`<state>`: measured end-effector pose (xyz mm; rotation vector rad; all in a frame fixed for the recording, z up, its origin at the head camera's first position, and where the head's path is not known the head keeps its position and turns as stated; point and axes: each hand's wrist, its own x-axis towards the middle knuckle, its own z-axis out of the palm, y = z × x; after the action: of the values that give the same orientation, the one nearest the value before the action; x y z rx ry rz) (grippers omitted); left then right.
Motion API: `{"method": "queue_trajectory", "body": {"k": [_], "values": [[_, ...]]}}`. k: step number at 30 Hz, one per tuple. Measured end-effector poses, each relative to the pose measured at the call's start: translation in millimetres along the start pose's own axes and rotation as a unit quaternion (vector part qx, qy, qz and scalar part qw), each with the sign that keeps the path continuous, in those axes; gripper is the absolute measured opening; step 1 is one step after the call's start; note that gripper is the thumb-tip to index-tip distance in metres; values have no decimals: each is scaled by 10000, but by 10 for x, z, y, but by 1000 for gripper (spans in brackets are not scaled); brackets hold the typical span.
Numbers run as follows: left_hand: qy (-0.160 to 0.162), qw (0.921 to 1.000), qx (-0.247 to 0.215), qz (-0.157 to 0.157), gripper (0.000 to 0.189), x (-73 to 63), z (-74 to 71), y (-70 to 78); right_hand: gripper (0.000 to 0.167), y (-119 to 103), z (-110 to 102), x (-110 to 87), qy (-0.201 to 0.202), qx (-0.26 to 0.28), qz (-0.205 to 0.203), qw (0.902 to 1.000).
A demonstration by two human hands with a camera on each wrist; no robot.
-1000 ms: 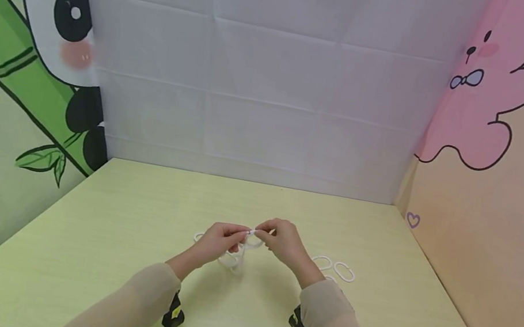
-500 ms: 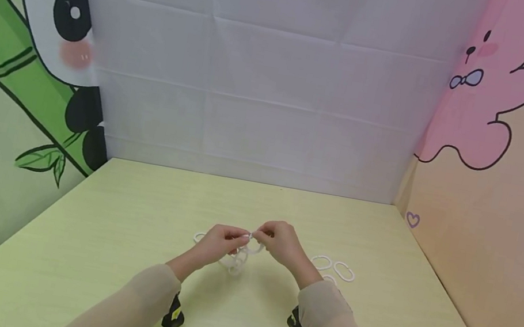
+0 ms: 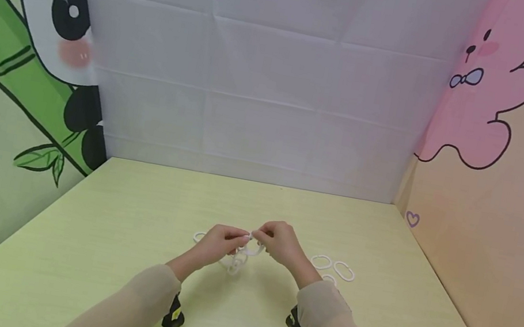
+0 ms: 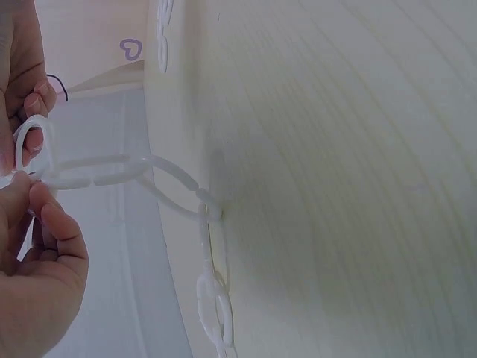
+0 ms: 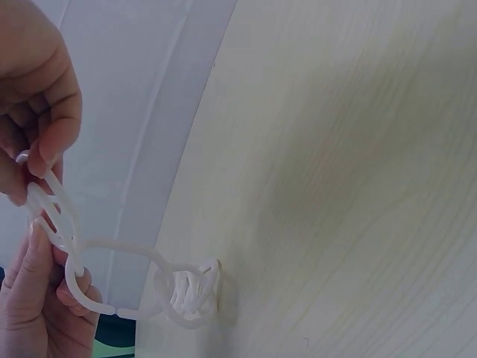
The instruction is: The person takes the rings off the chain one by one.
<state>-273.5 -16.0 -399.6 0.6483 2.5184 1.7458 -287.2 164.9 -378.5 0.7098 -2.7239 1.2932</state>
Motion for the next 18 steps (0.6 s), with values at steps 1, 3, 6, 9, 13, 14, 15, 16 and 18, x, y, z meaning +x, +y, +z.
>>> {"method": "queue_trajectory", "body": {"k": [1, 3, 6, 9, 13, 14, 15, 16, 18], "values": [[6, 10000, 15, -20, 24, 21, 3, -50, 16, -2, 3, 1, 3, -8, 11, 10000], [23, 10000, 48, -64, 25, 48, 8, -120, 16, -7, 9, 3, -10, -6, 48, 10000], [54, 9999, 124, -74, 25, 46, 3, -134, 18, -16, 15, 7, -60, 37, 90, 9999], [88, 9998, 164, -68, 24, 36, -1, -123, 19, -21, 14, 11, -147, 110, 108, 9998], [126, 9998, 87, -129, 25, 29, -7, -113, 20, -31, -9, 21, -271, 230, 131, 9993], [147, 9998, 42, -138, 25, 30, -9, -114, 20, -36, -19, 26, -278, 279, 135, 9991], [179, 9997, -18, -147, 26, 32, -11, -115, 19, -40, -32, 32, -266, 348, 133, 9990], [219, 9996, -96, -151, 26, 36, -11, -120, 19, -44, -45, 40, -241, 418, 130, 9987], [317, 9991, -223, -145, 26, 42, -16, -121, 18, -59, -80, 58, -142, 528, 107, 9984]]}}
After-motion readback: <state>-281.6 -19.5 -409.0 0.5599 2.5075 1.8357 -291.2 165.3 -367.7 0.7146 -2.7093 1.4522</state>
